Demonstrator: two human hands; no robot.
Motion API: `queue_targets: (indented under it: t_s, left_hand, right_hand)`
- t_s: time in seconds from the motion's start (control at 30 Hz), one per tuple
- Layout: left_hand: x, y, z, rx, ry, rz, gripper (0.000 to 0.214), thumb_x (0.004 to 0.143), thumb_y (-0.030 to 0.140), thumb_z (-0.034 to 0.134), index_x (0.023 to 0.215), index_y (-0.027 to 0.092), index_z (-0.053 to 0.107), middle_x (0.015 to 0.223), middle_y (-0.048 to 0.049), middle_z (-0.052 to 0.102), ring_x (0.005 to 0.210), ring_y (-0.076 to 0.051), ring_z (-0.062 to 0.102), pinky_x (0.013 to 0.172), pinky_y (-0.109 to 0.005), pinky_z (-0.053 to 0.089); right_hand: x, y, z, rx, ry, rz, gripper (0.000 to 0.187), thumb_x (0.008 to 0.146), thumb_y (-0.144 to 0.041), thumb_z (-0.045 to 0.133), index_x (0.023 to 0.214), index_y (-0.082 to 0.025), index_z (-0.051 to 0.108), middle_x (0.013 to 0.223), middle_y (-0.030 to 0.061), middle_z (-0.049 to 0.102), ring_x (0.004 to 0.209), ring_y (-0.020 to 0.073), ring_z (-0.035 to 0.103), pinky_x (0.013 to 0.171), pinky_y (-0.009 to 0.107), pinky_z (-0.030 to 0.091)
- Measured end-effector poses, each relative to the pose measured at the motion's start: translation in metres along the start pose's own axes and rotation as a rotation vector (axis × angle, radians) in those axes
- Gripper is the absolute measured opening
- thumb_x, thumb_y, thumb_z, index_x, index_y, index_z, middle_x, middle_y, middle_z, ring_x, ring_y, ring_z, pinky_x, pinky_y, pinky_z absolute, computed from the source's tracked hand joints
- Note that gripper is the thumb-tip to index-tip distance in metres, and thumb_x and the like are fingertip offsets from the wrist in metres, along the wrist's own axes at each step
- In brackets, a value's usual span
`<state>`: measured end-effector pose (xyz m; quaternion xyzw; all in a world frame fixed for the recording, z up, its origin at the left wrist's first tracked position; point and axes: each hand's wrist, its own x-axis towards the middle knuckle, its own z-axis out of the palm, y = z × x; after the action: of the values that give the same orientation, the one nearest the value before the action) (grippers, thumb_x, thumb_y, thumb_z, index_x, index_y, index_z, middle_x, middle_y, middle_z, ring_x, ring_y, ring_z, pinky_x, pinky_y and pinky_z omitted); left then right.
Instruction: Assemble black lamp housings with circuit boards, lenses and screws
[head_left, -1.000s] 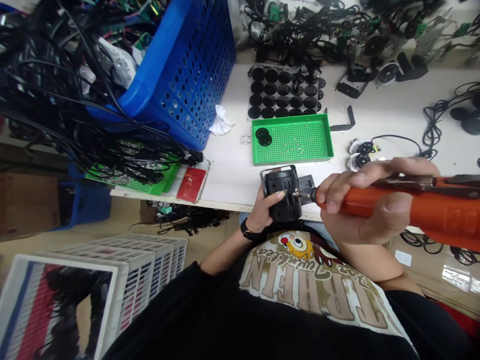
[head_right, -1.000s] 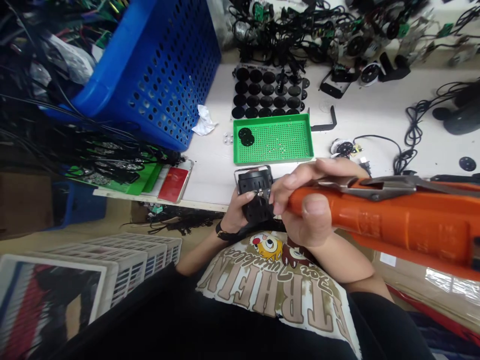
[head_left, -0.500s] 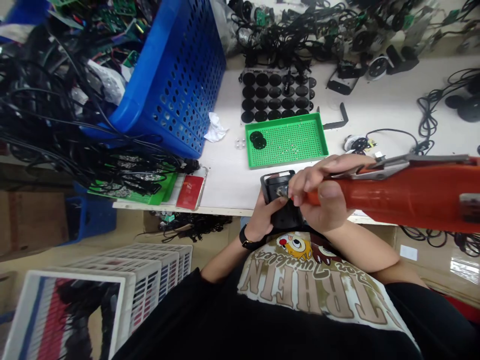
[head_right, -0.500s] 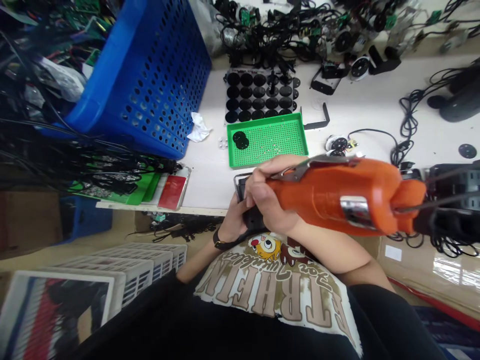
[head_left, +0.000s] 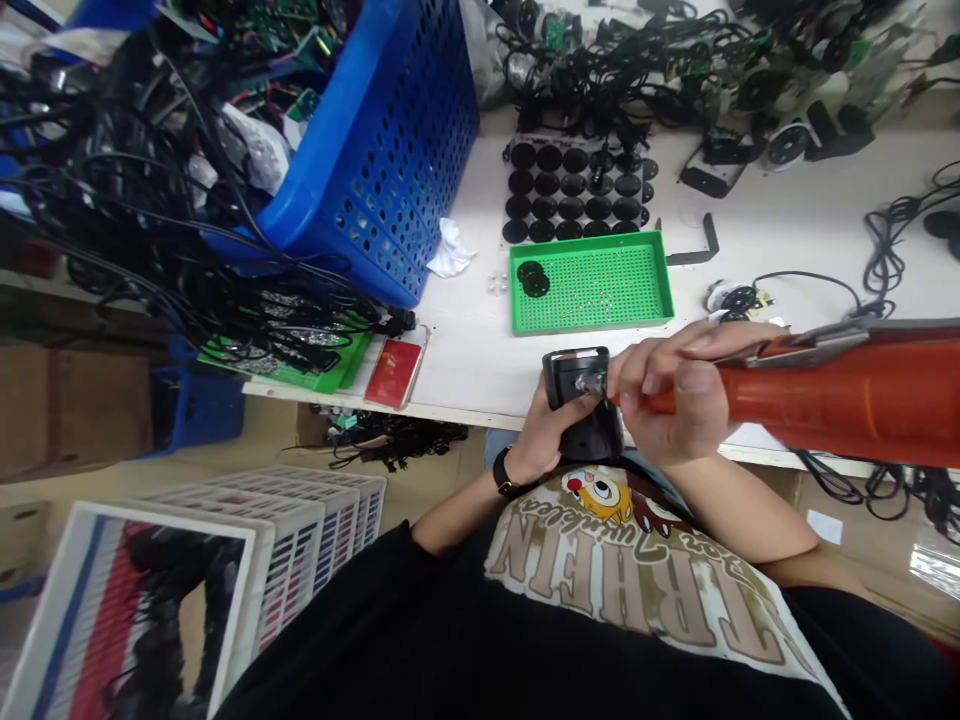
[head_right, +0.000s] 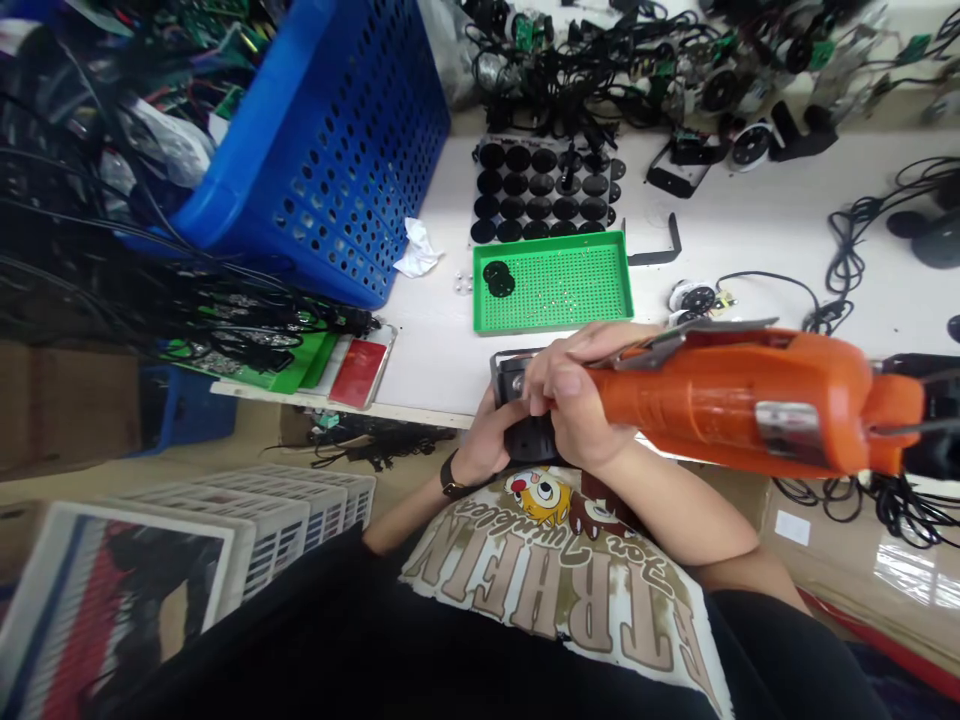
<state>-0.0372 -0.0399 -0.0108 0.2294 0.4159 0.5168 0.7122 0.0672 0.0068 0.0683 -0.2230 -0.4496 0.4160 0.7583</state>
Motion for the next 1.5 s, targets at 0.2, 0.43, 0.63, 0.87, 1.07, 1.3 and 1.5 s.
queue_targets:
  t_s: [0.2,0.43,0.63,0.87,1.07,1.3,1.5]
  left_hand:
    - [-0.002,-0.010,-0.011,0.097,0.015,0.119,0.053,0.078,0.032,0.091,0.123,0.025,0.064,0.105,0.0002,0.072,0.095,-0.018,0.067,0.093,-0.035,0.052]
    - [0.003,-0.005,-0.022,-0.008,0.015,0.043,0.066,0.073,0.036,0.090,0.132,0.025,0.062,0.110,-0.0022,0.074,0.096,-0.021,0.072,0.091,-0.038,0.057]
    - [0.000,0.002,-0.027,-0.099,-0.009,-0.025,0.081,0.069,0.037,0.087,0.143,0.026,0.057,0.104,-0.0046,0.078,0.086,-0.024,0.075,0.085,-0.044,0.062]
    - [-0.004,0.007,-0.024,-0.099,0.003,-0.076,0.076,0.067,0.043,0.084,0.136,0.020,0.062,0.089,-0.0059,0.079,0.093,-0.034,0.079,0.088,-0.052,0.063]
    - [-0.006,0.011,-0.025,-0.119,0.015,-0.060,0.073,0.066,0.041,0.083,0.133,0.020,0.064,0.089,-0.0059,0.080,0.094,-0.034,0.079,0.091,-0.053,0.062]
    - [-0.002,0.015,-0.029,-0.177,0.006,-0.098,0.069,0.066,0.055,0.077,0.127,0.022,0.069,0.094,-0.0078,0.082,0.089,-0.036,0.079,0.085,-0.057,0.063]
    - [0.002,0.013,-0.030,-0.071,0.024,0.007,0.067,0.071,0.062,0.073,0.127,0.025,0.069,0.092,-0.0078,0.080,0.103,-0.041,0.077,0.087,-0.058,0.062]
  right_hand:
    - [-0.002,0.003,0.003,0.097,-0.053,-0.058,0.018,0.096,-0.034,0.068,0.085,-0.027,0.056,0.059,-0.0121,0.040,0.032,0.0042,0.038,0.036,0.019,0.043]
    - [0.007,-0.016,-0.005,0.035,0.069,-0.134,0.018,0.094,-0.035,0.072,0.112,-0.034,0.067,0.104,-0.0036,0.072,0.040,0.0038,0.053,0.038,0.023,0.051]
    - [0.013,-0.029,-0.021,-0.079,0.114,-0.136,0.022,0.094,-0.045,0.071,0.114,-0.036,0.073,0.088,-0.0040,0.070,0.034,0.0039,0.042,0.035,0.024,0.048]
    - [0.001,-0.020,-0.031,-0.197,0.087,-0.165,0.025,0.097,-0.049,0.065,0.121,-0.041,0.067,0.083,-0.0055,0.066,0.034,0.0058,0.039,0.035,0.026,0.047]
    - [-0.004,-0.017,-0.043,-0.176,0.065,-0.160,0.030,0.099,-0.051,0.064,0.128,-0.042,0.065,0.085,-0.0066,0.067,0.034,0.0054,0.041,0.036,0.024,0.048]
    - [-0.008,-0.036,-0.035,-0.069,0.029,-0.048,0.027,0.094,-0.044,0.070,0.120,-0.038,0.070,0.084,-0.0050,0.069,0.034,0.0059,0.043,0.033,0.026,0.047]
    - [-0.018,-0.031,-0.022,-0.055,0.073,-0.085,0.029,0.091,-0.041,0.070,0.120,-0.039,0.066,0.083,-0.0067,0.065,0.033,0.0050,0.041,0.032,0.025,0.044]
